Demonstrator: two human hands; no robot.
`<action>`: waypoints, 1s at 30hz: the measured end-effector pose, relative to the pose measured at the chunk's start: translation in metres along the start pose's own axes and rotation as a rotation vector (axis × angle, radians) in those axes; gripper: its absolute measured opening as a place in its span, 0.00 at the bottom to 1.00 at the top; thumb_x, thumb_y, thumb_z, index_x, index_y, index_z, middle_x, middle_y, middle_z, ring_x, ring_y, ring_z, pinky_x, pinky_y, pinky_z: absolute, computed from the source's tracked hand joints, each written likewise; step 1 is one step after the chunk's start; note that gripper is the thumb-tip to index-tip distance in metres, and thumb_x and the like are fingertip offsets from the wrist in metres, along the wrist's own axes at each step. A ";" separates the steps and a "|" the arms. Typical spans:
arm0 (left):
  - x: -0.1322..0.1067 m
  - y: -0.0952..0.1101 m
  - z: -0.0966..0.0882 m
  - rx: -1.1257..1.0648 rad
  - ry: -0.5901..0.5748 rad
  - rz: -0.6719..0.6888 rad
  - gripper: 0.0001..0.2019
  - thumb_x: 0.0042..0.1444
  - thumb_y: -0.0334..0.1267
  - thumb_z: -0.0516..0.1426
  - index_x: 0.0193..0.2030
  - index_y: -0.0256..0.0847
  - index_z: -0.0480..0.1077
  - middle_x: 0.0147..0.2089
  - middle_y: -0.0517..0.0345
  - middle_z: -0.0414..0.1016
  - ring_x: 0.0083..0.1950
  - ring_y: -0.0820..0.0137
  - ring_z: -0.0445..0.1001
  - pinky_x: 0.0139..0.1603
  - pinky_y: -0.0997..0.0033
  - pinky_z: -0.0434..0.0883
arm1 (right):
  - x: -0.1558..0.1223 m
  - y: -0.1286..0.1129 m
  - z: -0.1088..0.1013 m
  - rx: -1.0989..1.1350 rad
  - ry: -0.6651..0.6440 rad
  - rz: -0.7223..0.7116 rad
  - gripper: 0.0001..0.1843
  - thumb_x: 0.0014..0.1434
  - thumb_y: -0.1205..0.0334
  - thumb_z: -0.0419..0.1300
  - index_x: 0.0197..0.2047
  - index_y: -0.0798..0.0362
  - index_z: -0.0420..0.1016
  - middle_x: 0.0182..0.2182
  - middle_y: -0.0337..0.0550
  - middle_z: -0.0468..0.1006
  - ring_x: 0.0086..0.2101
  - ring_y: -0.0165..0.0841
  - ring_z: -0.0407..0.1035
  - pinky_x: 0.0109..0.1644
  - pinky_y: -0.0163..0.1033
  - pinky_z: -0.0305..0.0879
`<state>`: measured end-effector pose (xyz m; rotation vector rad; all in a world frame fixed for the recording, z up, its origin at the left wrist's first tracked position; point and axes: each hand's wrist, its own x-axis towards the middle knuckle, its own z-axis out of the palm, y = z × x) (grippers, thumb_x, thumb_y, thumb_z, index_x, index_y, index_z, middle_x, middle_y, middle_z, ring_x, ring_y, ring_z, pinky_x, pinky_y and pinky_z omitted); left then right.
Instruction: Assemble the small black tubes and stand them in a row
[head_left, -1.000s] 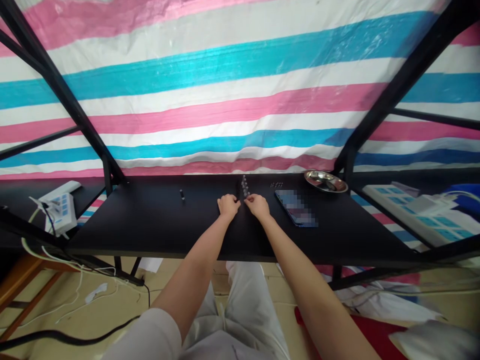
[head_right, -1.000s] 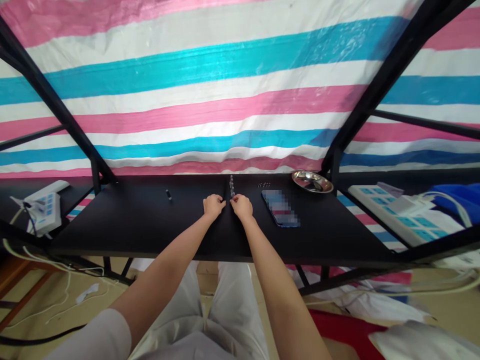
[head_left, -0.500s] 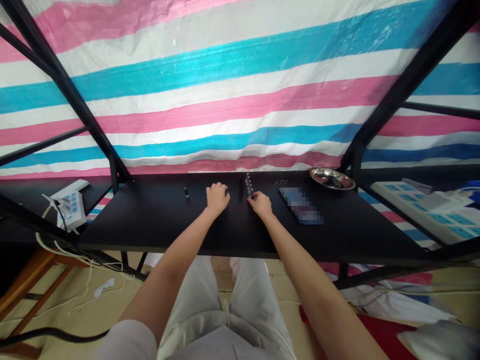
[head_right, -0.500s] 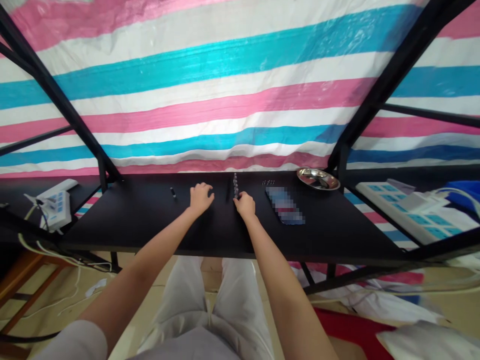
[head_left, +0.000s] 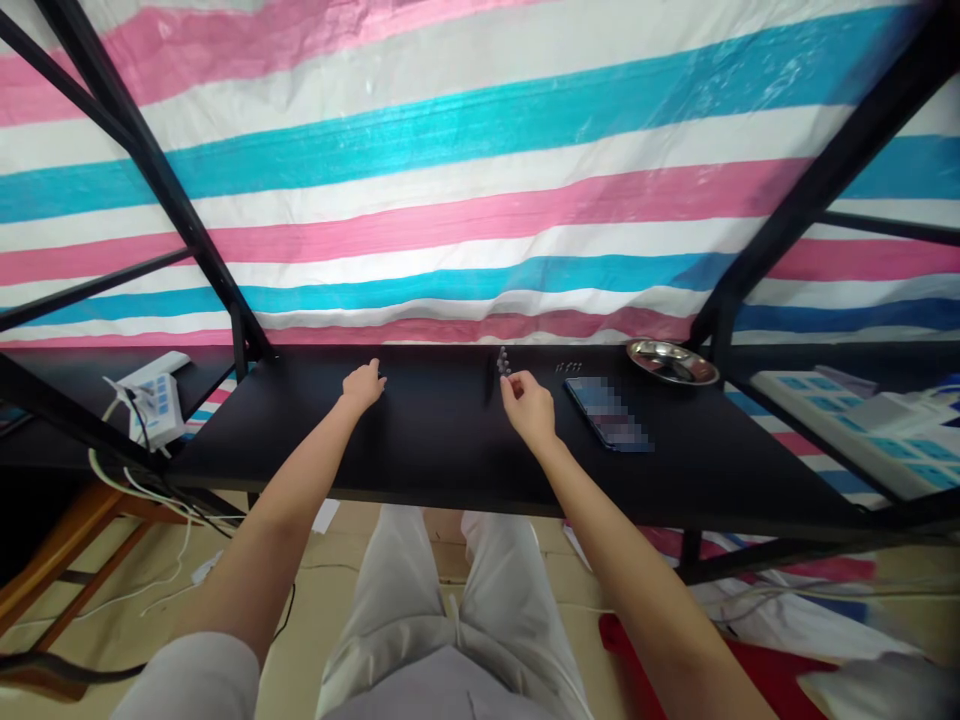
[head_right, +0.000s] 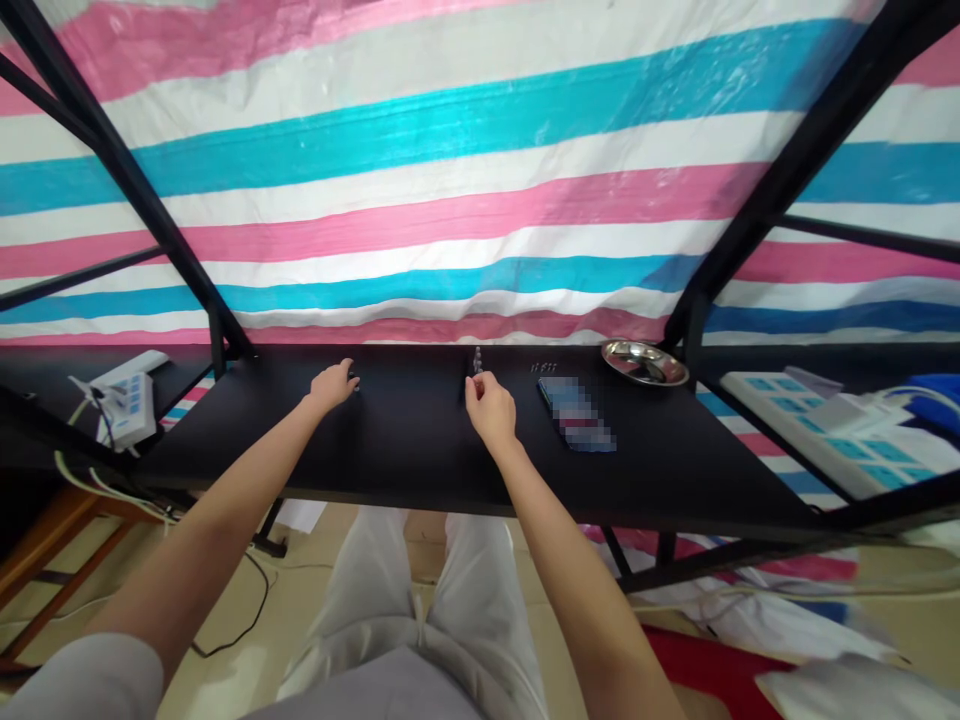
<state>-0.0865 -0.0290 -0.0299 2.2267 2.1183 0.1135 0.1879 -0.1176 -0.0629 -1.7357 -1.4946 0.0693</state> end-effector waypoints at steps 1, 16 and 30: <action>0.001 -0.001 0.003 -0.008 0.015 0.003 0.20 0.58 0.41 0.50 0.57 0.41 0.59 0.51 0.43 0.69 0.51 0.56 0.69 0.48 0.62 0.65 | 0.000 -0.002 -0.001 0.008 -0.002 -0.009 0.14 0.59 0.53 0.47 0.33 0.52 0.68 0.26 0.44 0.75 0.29 0.35 0.69 0.34 0.36 0.57; -0.018 0.031 -0.001 -0.933 0.215 0.108 0.08 0.53 0.36 0.53 0.38 0.38 0.69 0.31 0.57 0.76 0.19 0.78 0.68 0.29 0.74 0.69 | 0.001 -0.030 -0.004 0.410 -0.098 -0.122 0.15 0.56 0.49 0.51 0.37 0.52 0.68 0.23 0.39 0.71 0.25 0.30 0.65 0.33 0.36 0.62; -0.112 0.081 -0.078 -1.404 0.256 0.515 0.14 0.50 0.43 0.58 0.40 0.37 0.67 0.32 0.56 0.75 0.27 0.72 0.75 0.22 0.78 0.69 | 0.001 -0.112 -0.050 1.015 -0.109 -0.231 0.15 0.54 0.47 0.57 0.34 0.50 0.65 0.22 0.32 0.69 0.20 0.23 0.62 0.25 0.32 0.61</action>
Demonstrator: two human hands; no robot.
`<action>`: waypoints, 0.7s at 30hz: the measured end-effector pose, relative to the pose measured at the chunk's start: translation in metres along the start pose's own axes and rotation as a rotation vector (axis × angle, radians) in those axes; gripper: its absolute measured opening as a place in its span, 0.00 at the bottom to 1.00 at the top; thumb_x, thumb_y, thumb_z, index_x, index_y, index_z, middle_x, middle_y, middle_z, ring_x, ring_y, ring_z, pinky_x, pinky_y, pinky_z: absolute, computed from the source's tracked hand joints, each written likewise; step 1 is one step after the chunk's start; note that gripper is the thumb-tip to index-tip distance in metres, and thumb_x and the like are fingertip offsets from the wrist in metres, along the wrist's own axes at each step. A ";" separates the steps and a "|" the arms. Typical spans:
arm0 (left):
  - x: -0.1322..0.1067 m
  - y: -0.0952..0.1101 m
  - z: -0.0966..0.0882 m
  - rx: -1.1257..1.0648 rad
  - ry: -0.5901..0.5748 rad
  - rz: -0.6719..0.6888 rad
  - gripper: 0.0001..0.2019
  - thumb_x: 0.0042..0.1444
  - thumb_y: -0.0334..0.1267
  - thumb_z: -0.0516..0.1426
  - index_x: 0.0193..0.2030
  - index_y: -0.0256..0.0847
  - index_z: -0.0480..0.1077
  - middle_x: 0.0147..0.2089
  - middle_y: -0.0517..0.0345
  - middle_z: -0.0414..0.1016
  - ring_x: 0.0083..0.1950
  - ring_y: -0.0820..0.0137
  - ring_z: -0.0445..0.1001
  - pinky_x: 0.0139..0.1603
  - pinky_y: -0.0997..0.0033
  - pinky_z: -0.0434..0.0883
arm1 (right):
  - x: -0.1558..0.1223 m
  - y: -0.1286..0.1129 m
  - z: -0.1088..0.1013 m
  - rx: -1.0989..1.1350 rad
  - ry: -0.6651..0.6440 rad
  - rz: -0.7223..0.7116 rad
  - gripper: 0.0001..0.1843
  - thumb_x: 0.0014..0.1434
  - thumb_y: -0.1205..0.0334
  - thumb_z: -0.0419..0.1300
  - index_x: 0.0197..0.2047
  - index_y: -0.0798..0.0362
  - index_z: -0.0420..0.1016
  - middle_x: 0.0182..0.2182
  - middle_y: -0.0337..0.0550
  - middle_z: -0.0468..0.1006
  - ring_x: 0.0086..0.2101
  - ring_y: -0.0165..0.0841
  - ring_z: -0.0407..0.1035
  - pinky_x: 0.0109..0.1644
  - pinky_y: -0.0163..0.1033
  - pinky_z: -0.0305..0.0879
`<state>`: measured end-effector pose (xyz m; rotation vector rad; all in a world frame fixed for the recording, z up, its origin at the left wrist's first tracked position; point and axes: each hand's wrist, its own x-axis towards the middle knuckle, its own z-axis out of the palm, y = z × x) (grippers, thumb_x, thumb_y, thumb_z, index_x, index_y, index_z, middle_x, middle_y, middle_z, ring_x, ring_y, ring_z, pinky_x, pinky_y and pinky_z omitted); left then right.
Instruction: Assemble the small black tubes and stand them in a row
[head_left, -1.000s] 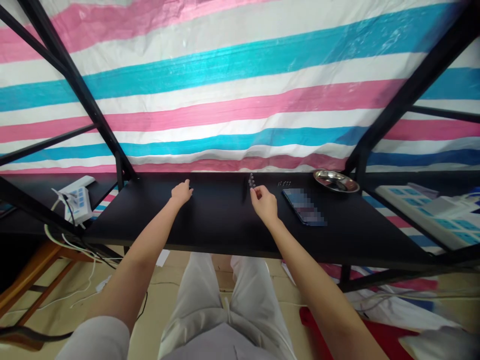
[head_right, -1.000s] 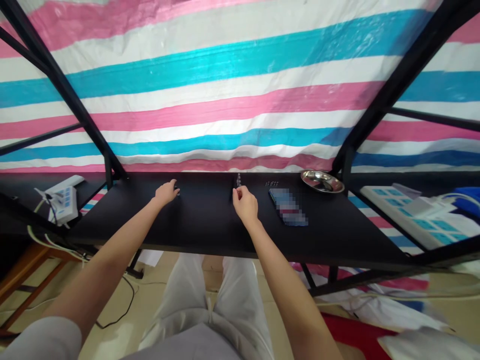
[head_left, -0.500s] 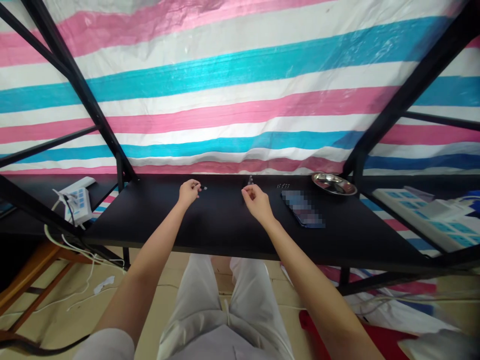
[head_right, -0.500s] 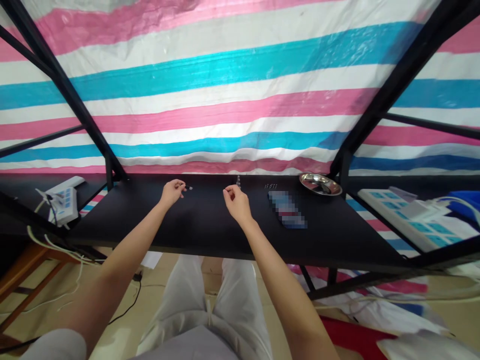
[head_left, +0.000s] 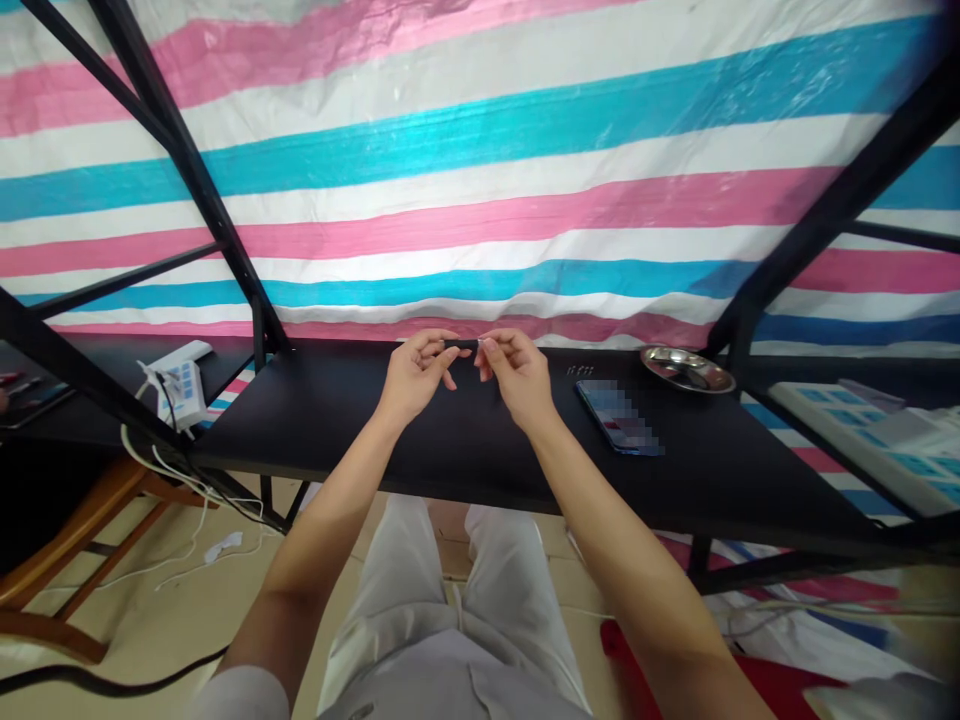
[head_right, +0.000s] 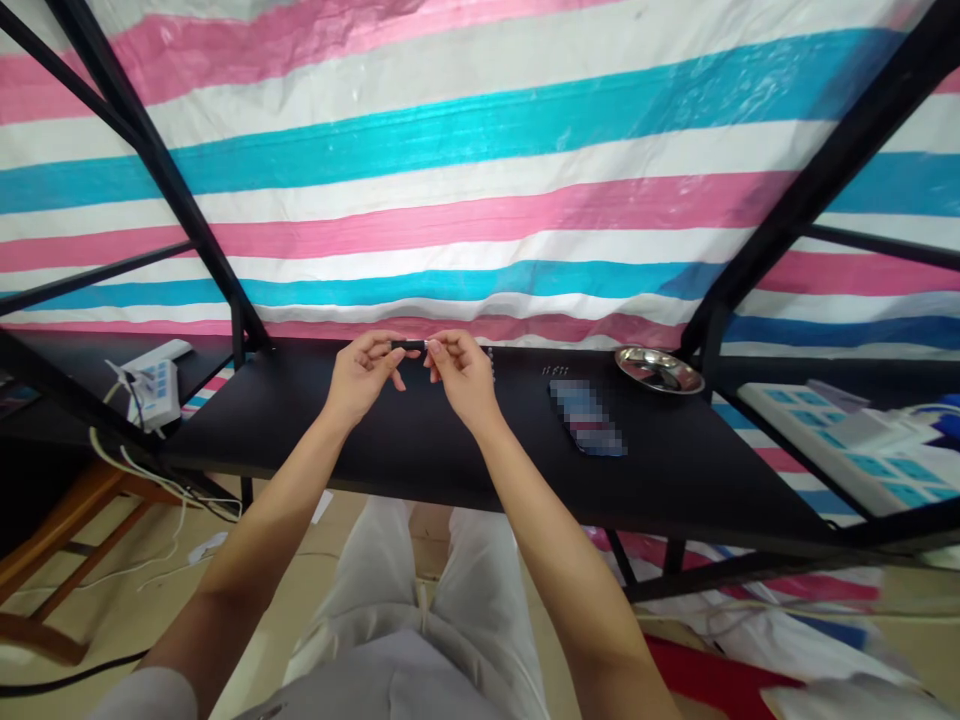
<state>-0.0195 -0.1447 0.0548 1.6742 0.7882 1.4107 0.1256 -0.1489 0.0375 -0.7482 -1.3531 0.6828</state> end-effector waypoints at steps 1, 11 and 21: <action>0.000 0.002 0.000 -0.001 0.003 0.006 0.14 0.50 0.43 0.59 0.40 0.37 0.67 0.31 0.56 0.75 0.27 0.72 0.75 0.22 0.78 0.68 | 0.001 -0.003 0.000 0.002 -0.005 -0.007 0.15 0.54 0.47 0.57 0.34 0.50 0.65 0.21 0.32 0.69 0.20 0.23 0.62 0.25 0.31 0.61; 0.002 -0.008 0.007 -0.014 0.095 -0.070 0.17 0.50 0.50 0.57 0.38 0.38 0.65 0.33 0.55 0.77 0.16 0.79 0.68 0.18 0.79 0.65 | 0.003 -0.005 0.002 -0.071 0.023 -0.054 0.14 0.55 0.48 0.57 0.32 0.51 0.64 0.21 0.32 0.68 0.19 0.22 0.61 0.24 0.31 0.59; 0.005 0.007 0.012 -0.056 0.155 -0.164 0.19 0.48 0.53 0.57 0.30 0.35 0.67 0.29 0.54 0.77 0.14 0.80 0.65 0.15 0.79 0.58 | 0.004 -0.002 -0.003 -0.122 0.024 -0.116 0.12 0.56 0.50 0.55 0.35 0.50 0.64 0.23 0.32 0.68 0.21 0.23 0.62 0.27 0.31 0.60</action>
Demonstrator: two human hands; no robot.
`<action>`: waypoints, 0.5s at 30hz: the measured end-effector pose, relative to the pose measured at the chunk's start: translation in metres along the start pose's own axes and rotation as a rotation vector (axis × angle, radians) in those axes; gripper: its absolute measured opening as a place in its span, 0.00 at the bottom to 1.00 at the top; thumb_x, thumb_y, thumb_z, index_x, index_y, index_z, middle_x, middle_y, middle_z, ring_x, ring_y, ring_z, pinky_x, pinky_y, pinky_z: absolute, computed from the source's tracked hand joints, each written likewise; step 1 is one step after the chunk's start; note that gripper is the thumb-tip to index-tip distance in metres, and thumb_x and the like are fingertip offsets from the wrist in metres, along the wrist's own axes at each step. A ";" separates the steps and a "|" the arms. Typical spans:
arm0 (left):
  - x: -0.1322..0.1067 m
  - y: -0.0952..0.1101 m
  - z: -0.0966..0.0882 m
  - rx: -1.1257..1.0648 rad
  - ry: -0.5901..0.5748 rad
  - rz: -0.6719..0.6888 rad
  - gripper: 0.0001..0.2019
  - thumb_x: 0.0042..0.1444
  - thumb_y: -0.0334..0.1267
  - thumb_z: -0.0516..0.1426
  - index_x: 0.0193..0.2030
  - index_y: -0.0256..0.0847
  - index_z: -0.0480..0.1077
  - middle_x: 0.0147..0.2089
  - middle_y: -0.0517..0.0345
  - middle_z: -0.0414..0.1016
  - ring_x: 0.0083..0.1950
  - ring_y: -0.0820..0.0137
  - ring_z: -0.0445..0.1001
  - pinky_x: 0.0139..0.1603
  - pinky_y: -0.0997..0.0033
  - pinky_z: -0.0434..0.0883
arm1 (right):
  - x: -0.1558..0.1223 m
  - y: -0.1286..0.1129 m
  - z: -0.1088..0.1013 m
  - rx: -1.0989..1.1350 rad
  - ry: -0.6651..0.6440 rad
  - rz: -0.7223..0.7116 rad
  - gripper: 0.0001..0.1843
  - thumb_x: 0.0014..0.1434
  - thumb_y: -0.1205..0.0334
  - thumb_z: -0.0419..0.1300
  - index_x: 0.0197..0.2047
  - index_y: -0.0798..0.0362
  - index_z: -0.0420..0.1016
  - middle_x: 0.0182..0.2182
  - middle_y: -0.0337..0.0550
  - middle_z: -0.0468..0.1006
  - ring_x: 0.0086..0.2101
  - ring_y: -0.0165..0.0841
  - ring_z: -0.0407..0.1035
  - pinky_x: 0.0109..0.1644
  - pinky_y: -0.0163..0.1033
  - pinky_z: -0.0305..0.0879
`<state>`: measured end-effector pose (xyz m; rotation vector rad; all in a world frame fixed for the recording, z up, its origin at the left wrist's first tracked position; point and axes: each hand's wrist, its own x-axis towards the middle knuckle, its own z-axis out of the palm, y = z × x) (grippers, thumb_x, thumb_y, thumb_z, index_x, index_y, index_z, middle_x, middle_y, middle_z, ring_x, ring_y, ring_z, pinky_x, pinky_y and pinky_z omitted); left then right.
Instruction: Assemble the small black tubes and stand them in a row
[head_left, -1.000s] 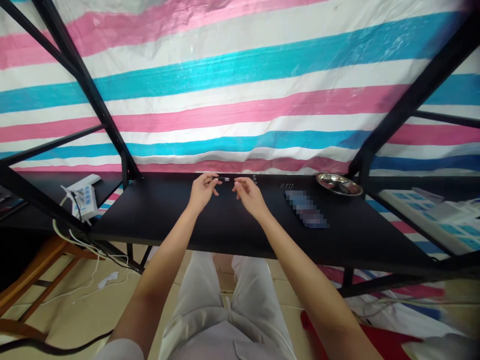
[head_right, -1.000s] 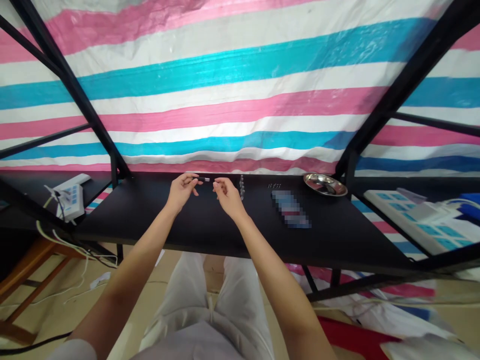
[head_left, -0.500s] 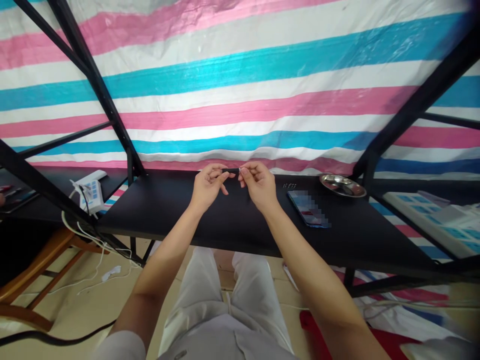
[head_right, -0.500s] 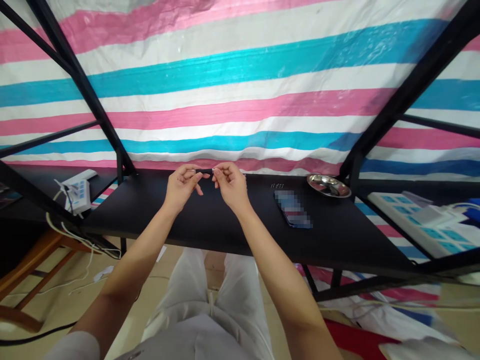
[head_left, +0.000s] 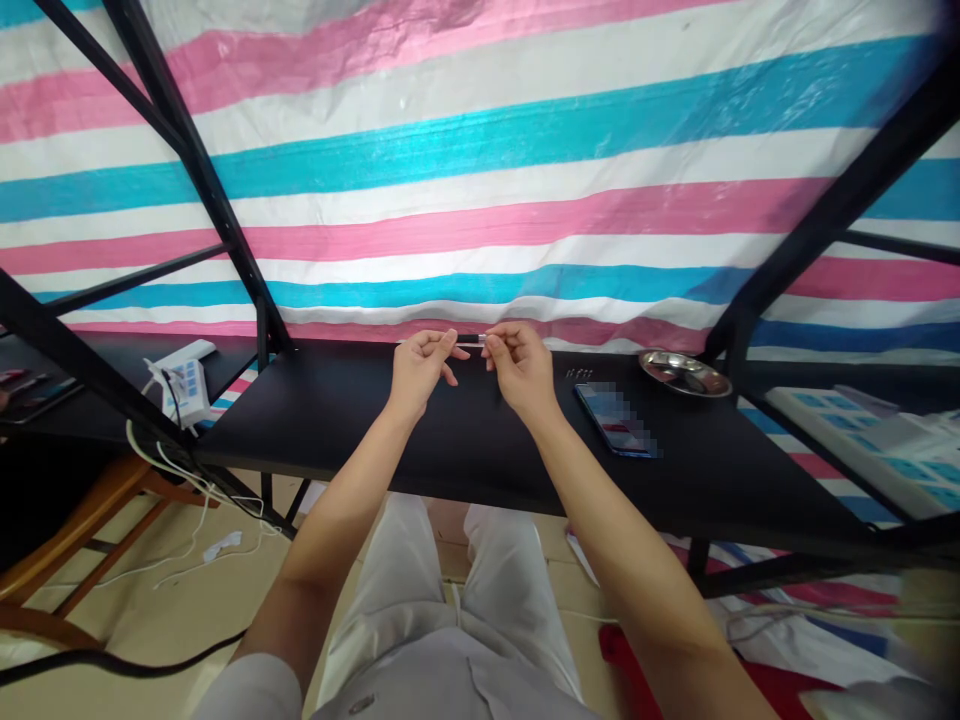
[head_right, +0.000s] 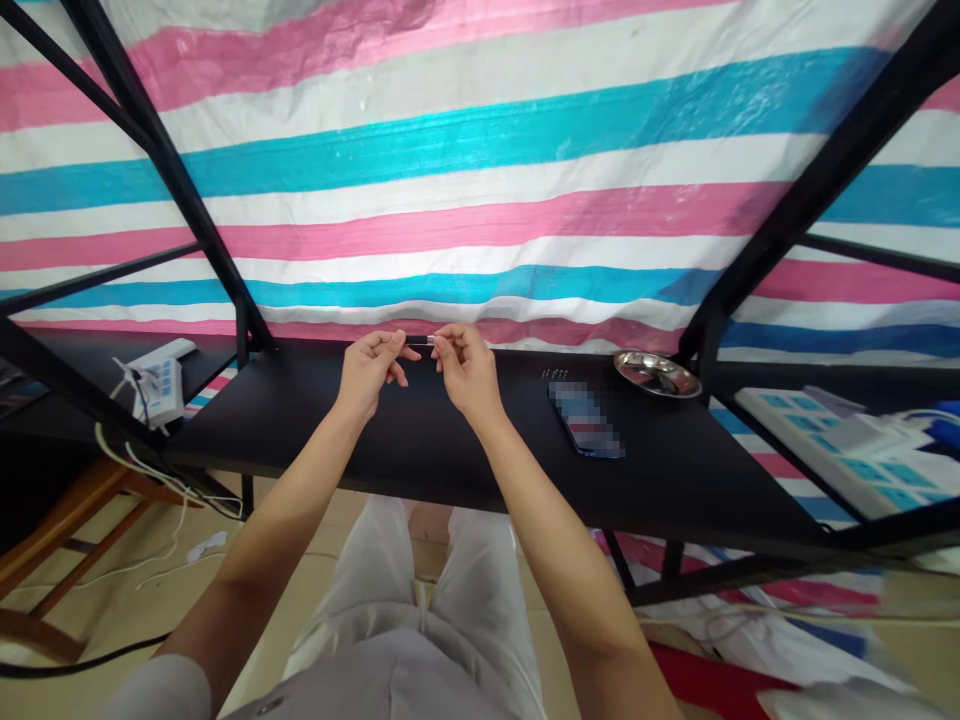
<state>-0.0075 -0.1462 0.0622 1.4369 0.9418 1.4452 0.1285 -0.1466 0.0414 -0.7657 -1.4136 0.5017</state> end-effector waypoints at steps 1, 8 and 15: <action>0.000 0.001 0.000 -0.001 0.001 -0.006 0.20 0.48 0.54 0.57 0.30 0.35 0.67 0.29 0.54 0.77 0.14 0.80 0.65 0.15 0.79 0.58 | 0.000 0.001 -0.001 0.002 -0.001 -0.009 0.12 0.56 0.50 0.55 0.35 0.50 0.64 0.23 0.32 0.68 0.22 0.23 0.62 0.27 0.32 0.60; 0.001 -0.001 0.003 -0.022 0.057 -0.012 0.20 0.47 0.55 0.58 0.29 0.36 0.67 0.28 0.55 0.76 0.14 0.80 0.65 0.15 0.79 0.56 | 0.000 0.007 -0.007 -0.005 -0.046 -0.031 0.12 0.57 0.50 0.54 0.38 0.49 0.62 0.28 0.34 0.68 0.25 0.24 0.64 0.31 0.33 0.62; 0.001 -0.006 0.004 -0.108 0.047 0.027 0.19 0.45 0.51 0.60 0.33 0.35 0.68 0.30 0.54 0.77 0.14 0.80 0.65 0.15 0.79 0.55 | 0.002 0.005 -0.013 -0.294 -0.125 -0.116 0.12 0.59 0.53 0.52 0.40 0.51 0.68 0.31 0.41 0.72 0.27 0.29 0.66 0.34 0.37 0.64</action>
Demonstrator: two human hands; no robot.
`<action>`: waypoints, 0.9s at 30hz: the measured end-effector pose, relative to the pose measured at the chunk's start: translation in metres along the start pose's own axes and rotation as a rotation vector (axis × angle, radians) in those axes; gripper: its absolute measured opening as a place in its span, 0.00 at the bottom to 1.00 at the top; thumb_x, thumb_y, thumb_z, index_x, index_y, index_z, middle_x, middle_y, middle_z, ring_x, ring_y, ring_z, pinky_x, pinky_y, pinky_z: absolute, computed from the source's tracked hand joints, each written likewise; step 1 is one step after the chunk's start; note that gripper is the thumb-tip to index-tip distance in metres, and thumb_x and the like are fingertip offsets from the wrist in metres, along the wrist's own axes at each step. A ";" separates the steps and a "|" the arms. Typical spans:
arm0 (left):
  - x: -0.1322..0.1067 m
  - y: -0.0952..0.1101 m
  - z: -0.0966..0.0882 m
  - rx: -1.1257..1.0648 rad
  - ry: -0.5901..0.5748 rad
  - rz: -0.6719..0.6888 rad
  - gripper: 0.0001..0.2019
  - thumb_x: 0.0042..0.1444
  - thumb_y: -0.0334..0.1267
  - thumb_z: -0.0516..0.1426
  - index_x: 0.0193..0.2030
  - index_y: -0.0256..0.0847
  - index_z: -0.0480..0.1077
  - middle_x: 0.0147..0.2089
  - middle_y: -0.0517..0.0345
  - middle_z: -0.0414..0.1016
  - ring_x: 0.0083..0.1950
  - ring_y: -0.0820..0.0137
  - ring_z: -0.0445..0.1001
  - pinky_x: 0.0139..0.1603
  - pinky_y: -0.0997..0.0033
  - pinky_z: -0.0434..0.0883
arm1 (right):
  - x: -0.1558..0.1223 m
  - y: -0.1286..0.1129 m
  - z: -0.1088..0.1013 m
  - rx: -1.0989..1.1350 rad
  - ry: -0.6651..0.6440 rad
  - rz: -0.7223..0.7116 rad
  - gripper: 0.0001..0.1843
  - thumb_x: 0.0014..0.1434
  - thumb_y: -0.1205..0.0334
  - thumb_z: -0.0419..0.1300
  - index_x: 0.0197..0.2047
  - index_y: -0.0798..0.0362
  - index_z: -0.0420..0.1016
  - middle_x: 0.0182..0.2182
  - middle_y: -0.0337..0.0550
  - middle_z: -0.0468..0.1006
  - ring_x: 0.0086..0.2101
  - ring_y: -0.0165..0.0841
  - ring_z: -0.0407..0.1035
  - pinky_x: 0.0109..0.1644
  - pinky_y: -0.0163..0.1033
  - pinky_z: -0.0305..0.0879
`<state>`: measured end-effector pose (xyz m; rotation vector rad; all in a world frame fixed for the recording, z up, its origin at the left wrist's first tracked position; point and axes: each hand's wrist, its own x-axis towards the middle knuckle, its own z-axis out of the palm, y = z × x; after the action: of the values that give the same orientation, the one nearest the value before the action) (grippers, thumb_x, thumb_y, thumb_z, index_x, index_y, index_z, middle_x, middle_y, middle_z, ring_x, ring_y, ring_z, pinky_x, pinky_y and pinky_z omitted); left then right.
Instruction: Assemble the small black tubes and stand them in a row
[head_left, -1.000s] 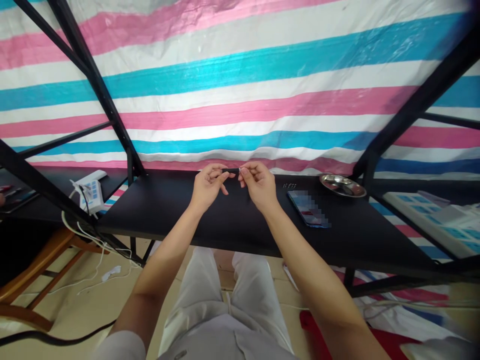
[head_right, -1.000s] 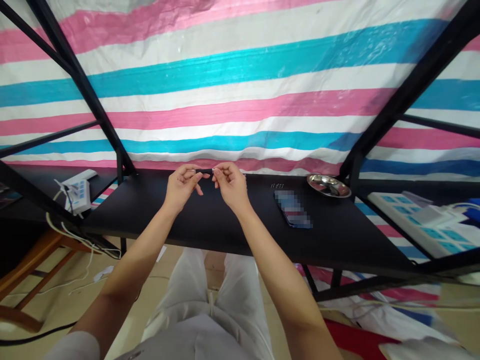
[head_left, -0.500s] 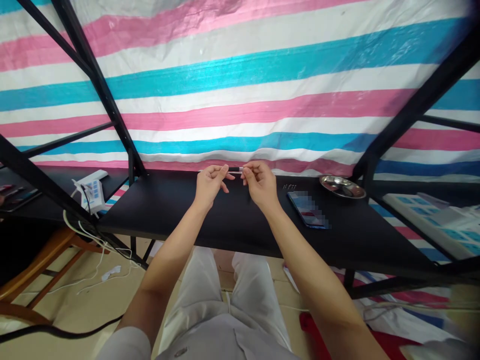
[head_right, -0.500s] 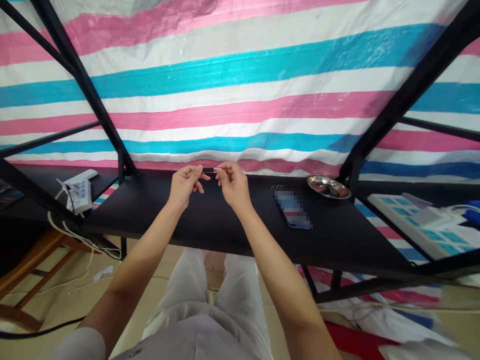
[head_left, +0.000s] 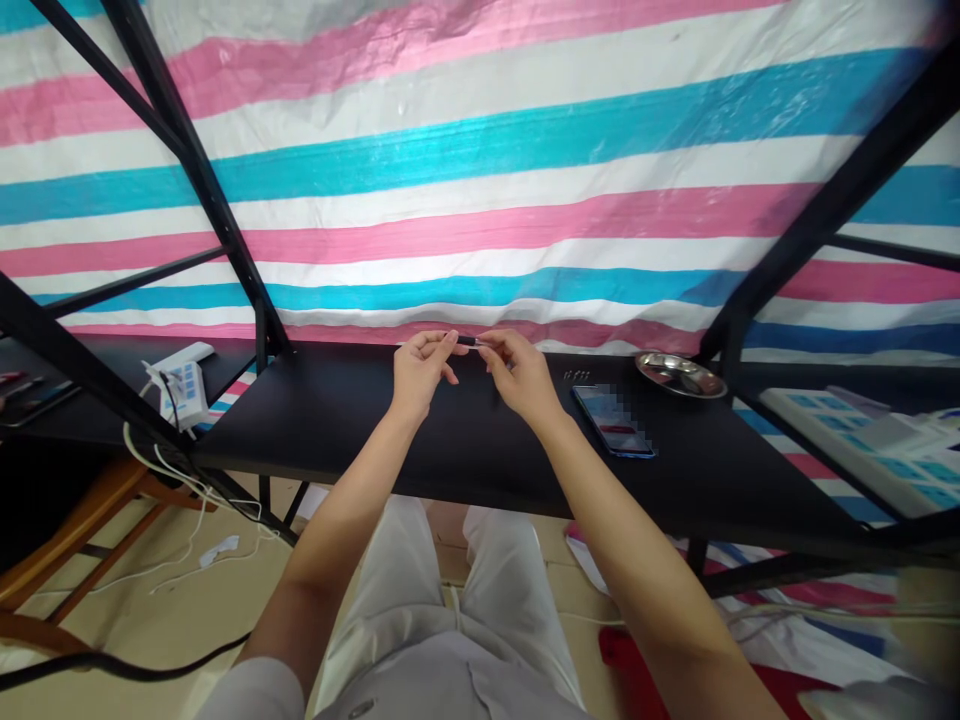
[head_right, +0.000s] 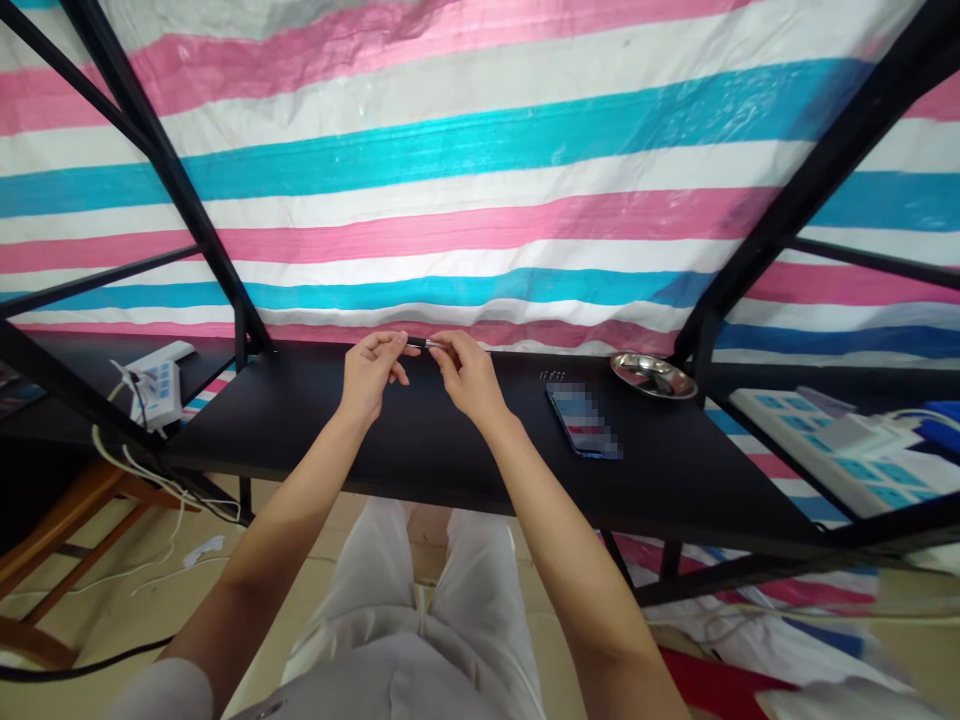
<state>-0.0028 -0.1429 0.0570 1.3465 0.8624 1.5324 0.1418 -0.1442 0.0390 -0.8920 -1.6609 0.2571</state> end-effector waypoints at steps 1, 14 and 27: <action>0.000 -0.001 0.000 -0.014 -0.010 0.002 0.19 0.45 0.50 0.60 0.33 0.35 0.68 0.30 0.54 0.77 0.15 0.80 0.65 0.15 0.79 0.55 | 0.001 -0.001 -0.001 -0.045 0.000 -0.027 0.12 0.59 0.54 0.52 0.39 0.52 0.69 0.32 0.43 0.73 0.28 0.30 0.66 0.34 0.38 0.64; 0.013 -0.023 -0.006 0.021 0.167 0.066 0.17 0.41 0.46 0.63 0.34 0.37 0.70 0.31 0.59 0.73 0.17 0.82 0.63 0.17 0.79 0.60 | 0.001 0.024 -0.017 -0.385 0.001 -0.026 0.08 0.55 0.59 0.55 0.34 0.54 0.71 0.29 0.43 0.69 0.27 0.31 0.62 0.32 0.38 0.61; 0.009 -0.123 0.015 0.452 -0.009 0.006 0.09 0.44 0.38 0.61 0.31 0.36 0.74 0.32 0.56 0.73 0.26 0.77 0.64 0.32 0.74 0.65 | -0.039 0.099 -0.050 -0.435 -0.030 0.580 0.05 0.48 0.62 0.58 0.29 0.54 0.72 0.26 0.43 0.77 0.30 0.34 0.71 0.38 0.38 0.63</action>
<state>0.0338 -0.0915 -0.0503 1.6712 1.2519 1.3816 0.2292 -0.1175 -0.0344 -1.7055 -1.4744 0.3052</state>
